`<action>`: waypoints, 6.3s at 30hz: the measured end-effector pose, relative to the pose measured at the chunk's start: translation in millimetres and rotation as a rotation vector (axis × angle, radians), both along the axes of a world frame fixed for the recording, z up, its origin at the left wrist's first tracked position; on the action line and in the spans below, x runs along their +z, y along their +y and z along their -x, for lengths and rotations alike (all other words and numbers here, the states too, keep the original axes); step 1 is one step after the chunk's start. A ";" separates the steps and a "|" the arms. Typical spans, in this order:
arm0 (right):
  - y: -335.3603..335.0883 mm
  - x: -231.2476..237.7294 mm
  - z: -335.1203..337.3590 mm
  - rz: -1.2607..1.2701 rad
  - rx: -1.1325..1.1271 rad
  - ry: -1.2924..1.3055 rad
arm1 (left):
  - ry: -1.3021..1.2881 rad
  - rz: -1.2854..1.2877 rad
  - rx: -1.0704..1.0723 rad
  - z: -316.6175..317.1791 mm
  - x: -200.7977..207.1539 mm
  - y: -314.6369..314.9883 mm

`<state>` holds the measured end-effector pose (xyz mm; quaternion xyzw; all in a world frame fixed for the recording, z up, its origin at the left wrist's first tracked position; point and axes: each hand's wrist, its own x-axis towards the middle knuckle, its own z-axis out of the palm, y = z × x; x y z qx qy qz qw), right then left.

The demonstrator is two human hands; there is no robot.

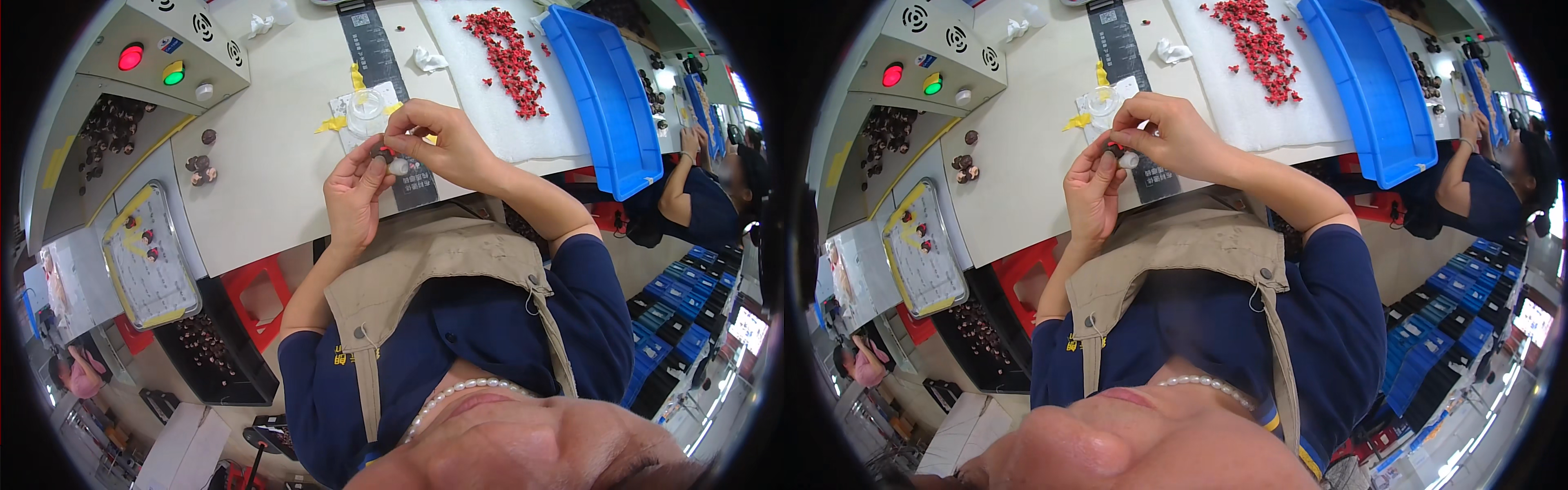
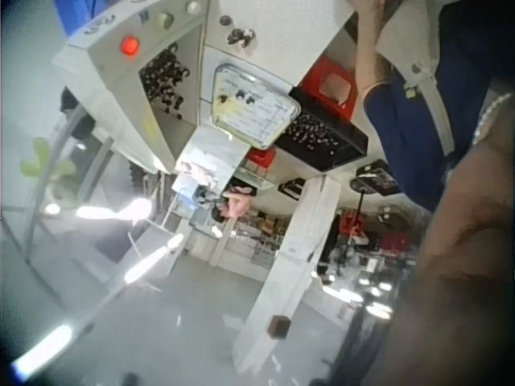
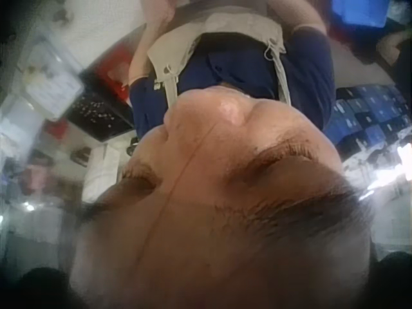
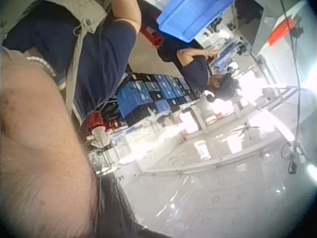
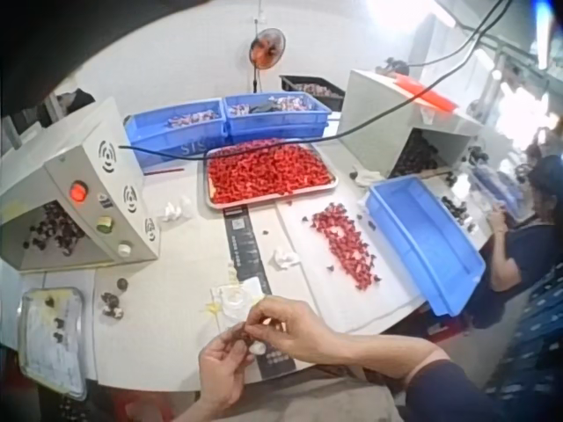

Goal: Assemble small plastic components by inserting red inserts and white caps into brown bases using a fixture.

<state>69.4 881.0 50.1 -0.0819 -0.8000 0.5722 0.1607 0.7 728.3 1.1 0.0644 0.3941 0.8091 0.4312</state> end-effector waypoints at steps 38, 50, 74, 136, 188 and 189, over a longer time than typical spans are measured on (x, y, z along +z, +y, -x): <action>6.3 -4.6 -10.1 -0.323 -0.103 0.266 | 0.051 -0.029 -0.121 11.5 25.4 25.3; -19.7 6.0 -21.4 -0.234 -0.037 0.261 | 0.168 -0.034 0.053 8.2 29.1 -10.1; 45.8 -21.3 -41.3 -0.337 -0.391 0.050 | 1.676 1.059 0.326 208.4 27.9 -106.5; 17.6 -11.5 47.3 -0.565 -0.159 0.030 | 0.007 -0.022 -0.107 20.4 -5.9 -30.2; -15.0 12.0 -13.5 -0.086 -0.042 -0.008 | 0.463 0.102 0.020 1.0 17.7 -9.1; -16.8 9.7 -14.6 -0.098 -0.045 0.046 | 0.463 0.102 0.020 1.4 19.9 -9.9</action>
